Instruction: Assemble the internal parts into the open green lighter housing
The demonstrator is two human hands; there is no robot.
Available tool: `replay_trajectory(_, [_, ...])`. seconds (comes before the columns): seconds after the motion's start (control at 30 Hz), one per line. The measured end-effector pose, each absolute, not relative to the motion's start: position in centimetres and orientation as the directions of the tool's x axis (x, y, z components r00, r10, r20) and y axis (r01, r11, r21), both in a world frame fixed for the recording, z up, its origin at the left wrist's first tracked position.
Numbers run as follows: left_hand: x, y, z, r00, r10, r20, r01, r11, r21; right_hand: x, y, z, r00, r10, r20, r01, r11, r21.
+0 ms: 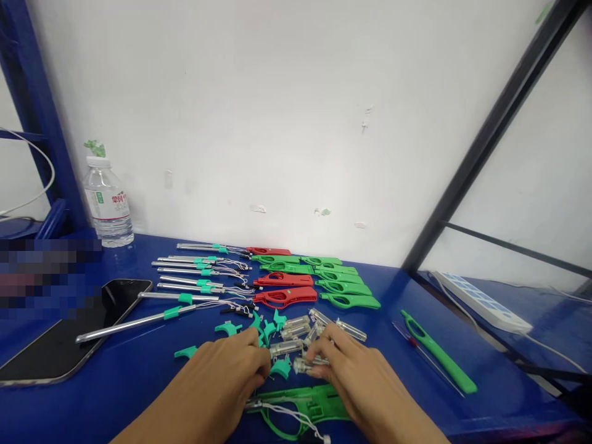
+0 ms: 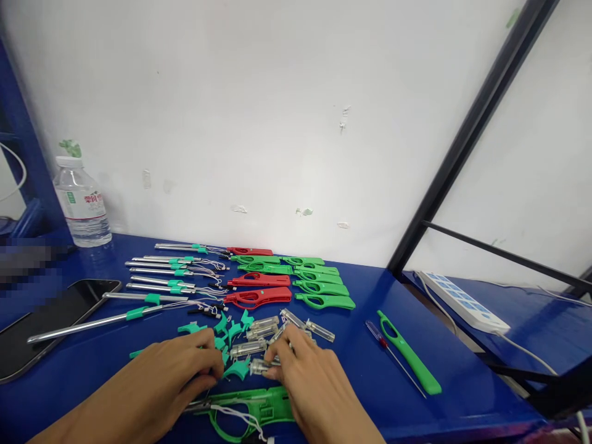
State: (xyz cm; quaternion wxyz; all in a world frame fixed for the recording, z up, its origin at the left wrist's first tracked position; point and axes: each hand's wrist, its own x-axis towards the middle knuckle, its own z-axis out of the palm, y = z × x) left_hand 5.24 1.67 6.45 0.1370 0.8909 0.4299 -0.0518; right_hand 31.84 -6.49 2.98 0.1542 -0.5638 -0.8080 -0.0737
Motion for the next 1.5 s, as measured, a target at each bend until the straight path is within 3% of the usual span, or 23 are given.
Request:
replay_trajectory(0.23, [6.2,1.2,6.9,0.642,0.741,-0.197,0.766,-0.61,0.201,32.3,-7.6,6.8,-0.194,0.856,0.48,0.929,0.317,-0.191])
replay_trajectory(0.5, [6.4,1.6,6.0,0.631,0.762,-0.146,0.776,-0.614,0.146,31.2,-7.8,7.6,-0.035,0.932,0.362,0.813,0.237,-0.532])
replay_trajectory(0.83, [7.1,1.0,6.7,0.621,0.777,-0.103,0.784,-0.617,0.07,30.2,-7.6,7.6,0.003,0.925,0.38,0.658,0.284,-0.697])
replay_trajectory(1.0, [5.4,1.8,7.5,0.557,0.83,-0.015,0.83,-0.556,0.048,29.8,-7.4,7.5,0.026,0.898,0.44,0.691,0.302,-0.657])
replay_trajectory(1.3, [3.5,4.2,5.8,0.49,0.866,0.103,0.858,-0.5,0.117,28.8,-6.2,6.5,-0.099,0.984,0.147,0.885,0.155,-0.439])
replay_trajectory(1.5, [3.4,4.0,5.4,0.487,0.866,0.118,0.854,-0.5,0.146,28.7,-5.9,5.6,-0.13,0.979,0.156,0.911,0.181,-0.372])
